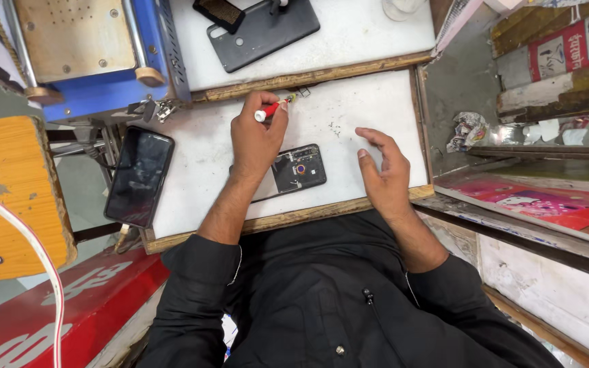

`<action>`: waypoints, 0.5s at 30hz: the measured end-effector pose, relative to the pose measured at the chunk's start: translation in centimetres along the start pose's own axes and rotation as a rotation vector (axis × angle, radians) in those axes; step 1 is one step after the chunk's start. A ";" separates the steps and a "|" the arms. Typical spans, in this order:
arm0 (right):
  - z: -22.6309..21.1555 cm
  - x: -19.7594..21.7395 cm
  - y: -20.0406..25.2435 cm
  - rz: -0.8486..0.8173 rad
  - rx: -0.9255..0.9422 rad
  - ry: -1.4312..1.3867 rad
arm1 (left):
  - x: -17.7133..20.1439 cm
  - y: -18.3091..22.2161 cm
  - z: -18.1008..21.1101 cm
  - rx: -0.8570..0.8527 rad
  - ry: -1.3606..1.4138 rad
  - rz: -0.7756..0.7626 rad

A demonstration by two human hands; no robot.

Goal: The person disassembles a smartphone, removes the battery and internal components, and applies adhesive to the back cover. They handle the phone, battery, and a small tube of adhesive while working at a cluttered workbench.

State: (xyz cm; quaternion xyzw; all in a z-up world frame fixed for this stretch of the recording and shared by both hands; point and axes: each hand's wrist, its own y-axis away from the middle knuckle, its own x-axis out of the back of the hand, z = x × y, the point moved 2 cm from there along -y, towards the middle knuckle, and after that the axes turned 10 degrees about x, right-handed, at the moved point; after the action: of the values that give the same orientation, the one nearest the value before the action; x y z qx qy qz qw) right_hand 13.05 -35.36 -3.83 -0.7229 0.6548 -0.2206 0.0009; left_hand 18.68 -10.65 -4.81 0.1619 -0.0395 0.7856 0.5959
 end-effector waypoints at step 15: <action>-1.3 0.0 -0.6 0.007 -0.004 0.214 | -0.2 4.4 2.1 0.087 0.145 -0.202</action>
State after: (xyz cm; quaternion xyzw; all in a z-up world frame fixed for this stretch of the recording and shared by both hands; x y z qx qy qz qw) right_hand 13.18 -34.90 -2.47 -0.6929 0.6542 -0.2950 -0.0697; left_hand 15.00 -12.63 -2.33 0.1334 0.0544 0.7323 0.6656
